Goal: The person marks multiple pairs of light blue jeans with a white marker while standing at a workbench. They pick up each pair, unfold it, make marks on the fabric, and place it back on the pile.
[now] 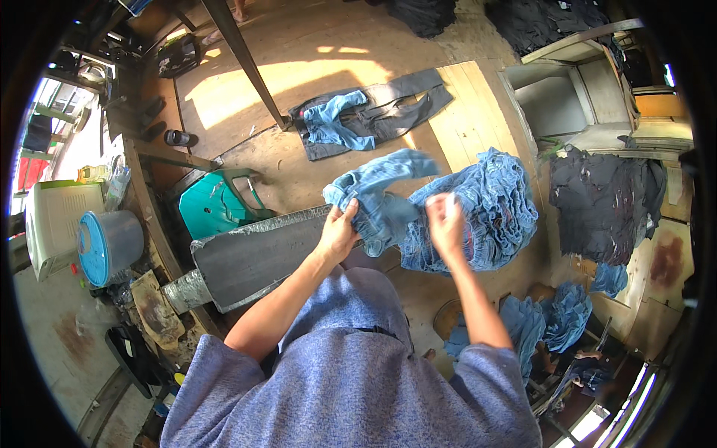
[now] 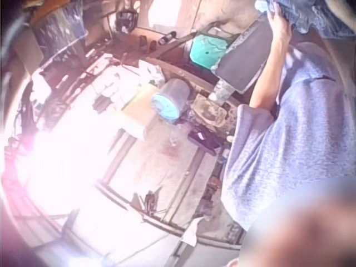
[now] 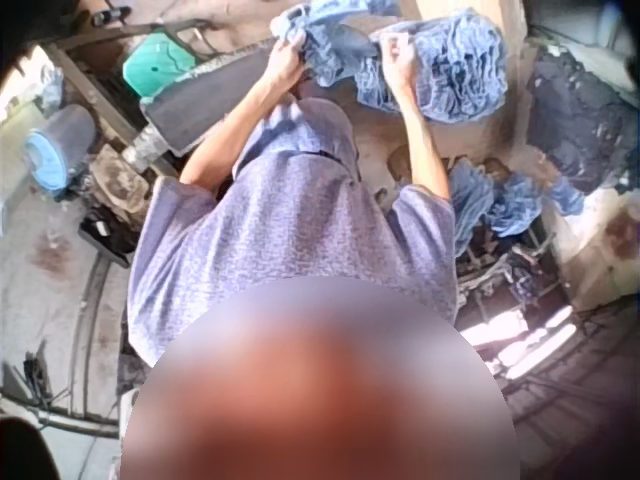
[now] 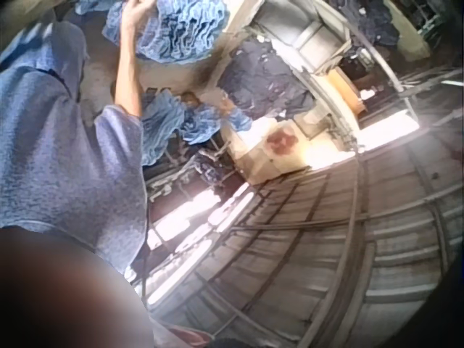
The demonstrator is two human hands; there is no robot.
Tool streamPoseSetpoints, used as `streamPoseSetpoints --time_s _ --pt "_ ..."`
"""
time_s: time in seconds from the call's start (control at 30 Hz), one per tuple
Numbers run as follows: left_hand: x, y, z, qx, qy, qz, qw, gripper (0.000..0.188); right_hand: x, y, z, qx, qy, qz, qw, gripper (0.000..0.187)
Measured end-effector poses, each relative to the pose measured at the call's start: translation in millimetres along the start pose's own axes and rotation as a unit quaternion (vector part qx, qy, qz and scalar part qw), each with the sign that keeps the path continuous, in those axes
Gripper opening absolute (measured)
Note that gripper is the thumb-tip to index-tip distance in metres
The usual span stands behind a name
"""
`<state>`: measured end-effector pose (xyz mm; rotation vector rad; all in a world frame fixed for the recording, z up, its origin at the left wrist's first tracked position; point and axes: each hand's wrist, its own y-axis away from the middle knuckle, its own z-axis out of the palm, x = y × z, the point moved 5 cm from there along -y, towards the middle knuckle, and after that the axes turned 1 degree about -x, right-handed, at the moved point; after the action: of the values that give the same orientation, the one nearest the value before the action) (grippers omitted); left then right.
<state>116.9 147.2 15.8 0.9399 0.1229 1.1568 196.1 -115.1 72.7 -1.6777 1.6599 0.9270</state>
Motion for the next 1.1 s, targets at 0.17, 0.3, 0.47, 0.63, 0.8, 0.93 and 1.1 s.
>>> streamPoseSetpoints --time_s 0.17,0.3,0.47,0.63,0.8,0.93,1.1 --pt "44 35 -85 0.096 -0.13 0.122 0.979 0.046 -89 99 90 -0.135 0.005 -0.08 0.988 0.033" --pt "115 100 -166 0.157 -0.135 0.201 0.957 0.051 -112 144 138 -0.356 -0.105 -0.019 0.929 0.031" --pt "114 154 -198 0.039 -0.029 0.062 0.997 0.04 -95 159 149 -0.377 -0.224 0.051 0.897 0.051" --pt "82 178 -202 -0.066 -0.264 -0.093 0.958 0.041 -83 140 122 -0.229 -0.291 0.099 0.924 0.06" --pt "176 213 -266 0.042 -0.424 -0.109 0.898 0.048 -95 128 107 -0.192 -0.117 0.101 0.969 0.032" --pt "254 232 -259 0.22 -0.637 -0.021 0.738 0.06 -103 129 107 -0.155 -0.099 0.106 0.977 0.033" --pt "273 175 -119 0.124 -0.582 0.327 0.735 0.053 -130 144 126 -0.147 0.039 0.055 0.987 0.023"
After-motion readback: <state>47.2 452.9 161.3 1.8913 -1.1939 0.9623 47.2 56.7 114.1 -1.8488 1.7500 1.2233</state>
